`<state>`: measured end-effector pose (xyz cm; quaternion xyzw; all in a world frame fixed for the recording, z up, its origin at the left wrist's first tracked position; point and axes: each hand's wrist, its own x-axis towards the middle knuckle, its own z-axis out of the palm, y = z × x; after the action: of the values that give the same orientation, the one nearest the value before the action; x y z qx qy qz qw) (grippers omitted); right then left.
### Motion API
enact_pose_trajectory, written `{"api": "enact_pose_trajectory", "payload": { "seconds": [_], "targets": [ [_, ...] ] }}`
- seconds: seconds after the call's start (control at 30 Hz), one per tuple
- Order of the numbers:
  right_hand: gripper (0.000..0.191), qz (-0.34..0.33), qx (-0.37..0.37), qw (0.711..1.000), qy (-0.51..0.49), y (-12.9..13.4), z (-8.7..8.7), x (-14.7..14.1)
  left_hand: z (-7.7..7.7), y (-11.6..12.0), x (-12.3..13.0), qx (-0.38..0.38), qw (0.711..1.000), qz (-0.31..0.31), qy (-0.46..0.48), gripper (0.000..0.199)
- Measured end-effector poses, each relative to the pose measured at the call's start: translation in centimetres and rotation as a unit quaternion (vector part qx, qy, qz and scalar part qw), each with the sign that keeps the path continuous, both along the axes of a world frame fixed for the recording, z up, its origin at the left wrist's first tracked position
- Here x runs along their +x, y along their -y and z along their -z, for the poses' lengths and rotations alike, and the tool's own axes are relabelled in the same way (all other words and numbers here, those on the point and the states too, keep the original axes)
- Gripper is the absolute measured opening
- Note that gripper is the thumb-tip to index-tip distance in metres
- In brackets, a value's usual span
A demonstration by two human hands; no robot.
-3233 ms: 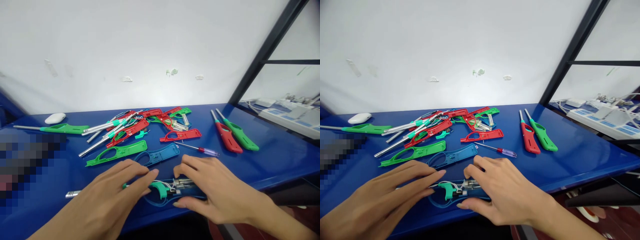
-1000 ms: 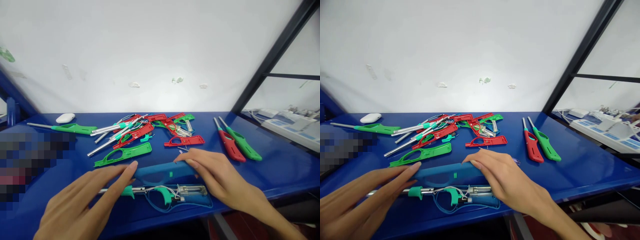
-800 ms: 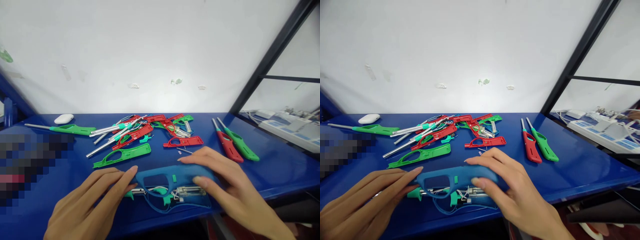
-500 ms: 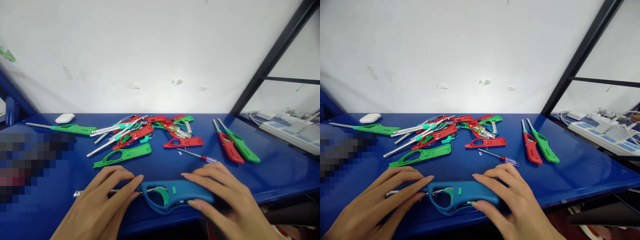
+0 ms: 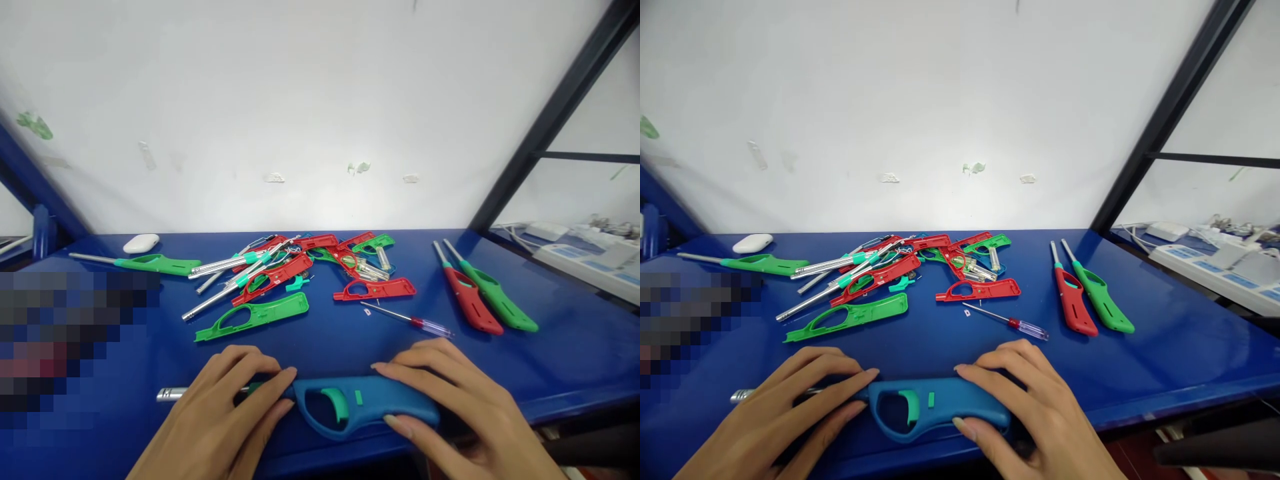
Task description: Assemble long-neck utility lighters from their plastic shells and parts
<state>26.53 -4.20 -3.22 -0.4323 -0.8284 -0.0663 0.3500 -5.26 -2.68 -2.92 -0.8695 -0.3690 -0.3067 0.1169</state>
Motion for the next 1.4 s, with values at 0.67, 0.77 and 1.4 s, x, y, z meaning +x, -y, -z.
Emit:
{"api": "enact_pose_trajectory", "payload": {
  "seconds": [0.67, 0.77, 1.4],
  "targets": [
    [0.027, -0.013, -0.004, 1.000, -0.001, 0.2, -0.2, 0.3, -0.1, 0.5, 0.5, -0.008, 1.000, 0.013, 0.010, 0.028],
    [0.027, -0.014, 0.001, 1.000, 0.001, 0.2, -0.5, 0.1, -0.2, 0.4, 0.6, -0.001, 1.000, 0.012, 0.007, 0.027],
    [0.028, -0.006, -0.002, 1.000, 0.021, 0.4, -0.5, 0.1, 0.1, 0.8, 0.5, -0.022, 1.000, 0.008, 0.004, 0.027]
  ]
}}
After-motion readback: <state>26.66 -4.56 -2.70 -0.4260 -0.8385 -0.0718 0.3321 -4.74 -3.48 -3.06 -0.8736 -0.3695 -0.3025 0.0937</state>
